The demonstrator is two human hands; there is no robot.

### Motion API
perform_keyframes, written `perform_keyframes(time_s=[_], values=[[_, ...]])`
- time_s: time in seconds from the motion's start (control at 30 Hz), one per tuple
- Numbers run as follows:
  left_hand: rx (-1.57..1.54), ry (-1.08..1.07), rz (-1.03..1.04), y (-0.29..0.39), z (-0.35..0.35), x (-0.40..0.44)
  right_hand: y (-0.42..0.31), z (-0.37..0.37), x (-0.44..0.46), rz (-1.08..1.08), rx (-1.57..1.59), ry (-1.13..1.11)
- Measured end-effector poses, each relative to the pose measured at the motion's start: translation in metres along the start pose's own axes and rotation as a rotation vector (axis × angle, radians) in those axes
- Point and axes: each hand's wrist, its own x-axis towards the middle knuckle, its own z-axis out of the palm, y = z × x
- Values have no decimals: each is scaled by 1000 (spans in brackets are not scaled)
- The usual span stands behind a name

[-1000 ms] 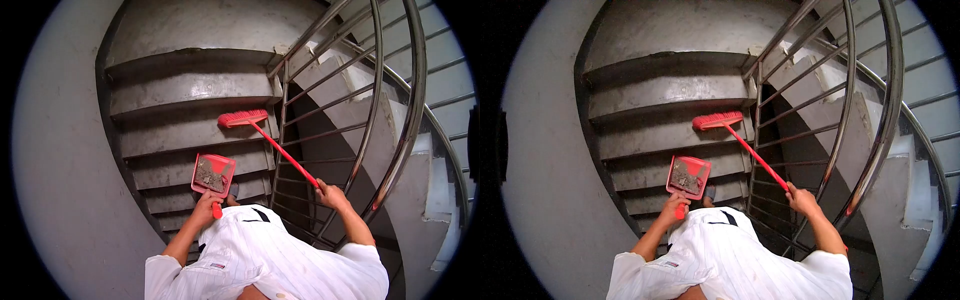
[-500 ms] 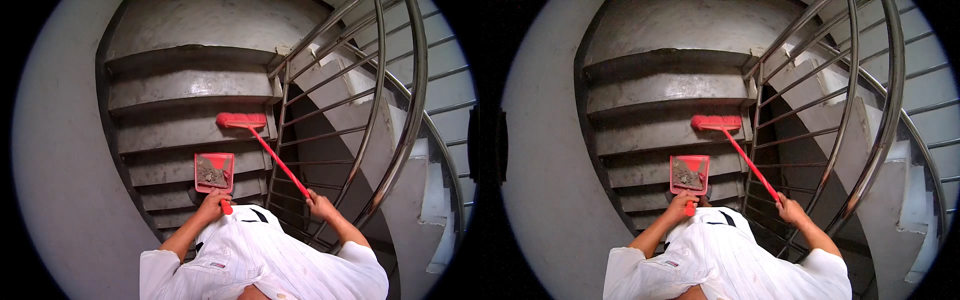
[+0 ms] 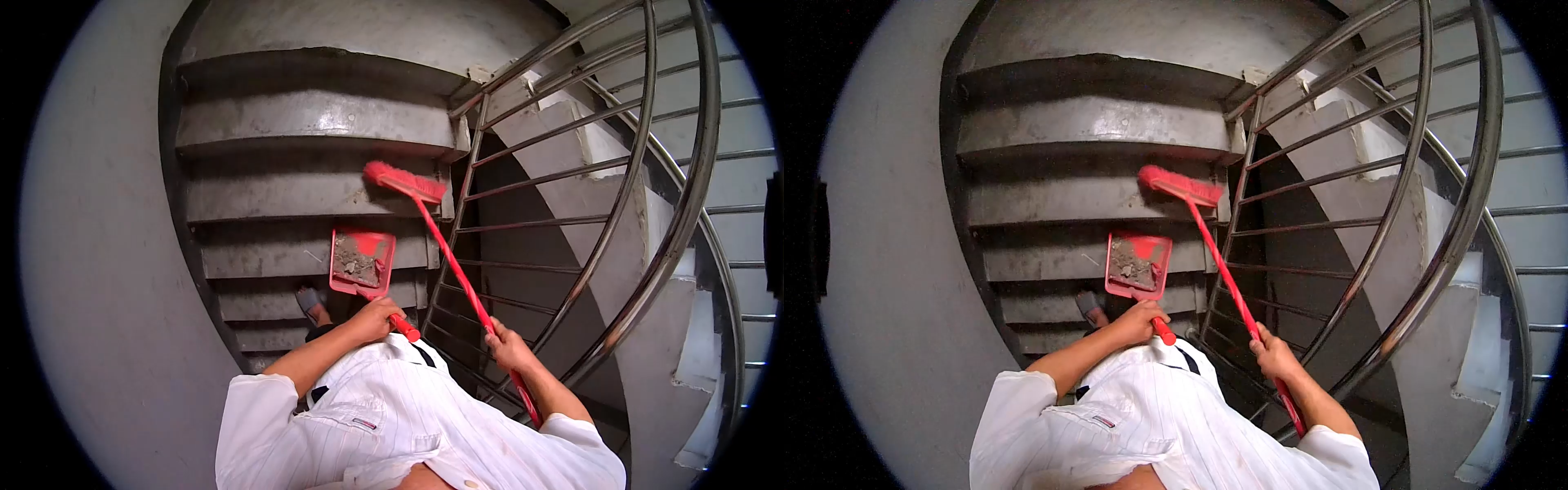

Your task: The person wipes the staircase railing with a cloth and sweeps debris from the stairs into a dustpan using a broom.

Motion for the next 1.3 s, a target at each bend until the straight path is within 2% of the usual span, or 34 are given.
perform_keyframes(time_s=[0.17,0.4,0.5,0.53,0.7,0.8,0.93,1.07,1.13,1.2,1.27,1.3], values=[[32,17,24,0,15,16,2,-16,-44,-8,82,-75],[1,35,57,-4,48,40,37,-2,6,-166,179,55],[-3,80,100,-3,60,50,22,7,-21,9,361,-164],[-8,71,99,-4,63,50,23,8,-29,1,423,-203],[18,20,103,2,72,65,31,1,-47,-39,326,-55],[22,0,118,7,75,72,37,-3,-25,-45,323,-40],[36,-3,119,9,74,81,44,4,-20,-30,312,-98],[41,-7,95,11,79,89,56,7,-58,16,266,-170],[55,-14,83,10,83,89,66,7,-65,-57,195,-118],[25,42,116,9,86,91,51,-3,-76,89,202,-92],[30,37,117,3,91,80,77,18,-59,-67,112,29],[37,31,118,2,92,79,65,20,-53,-58,76,67]])
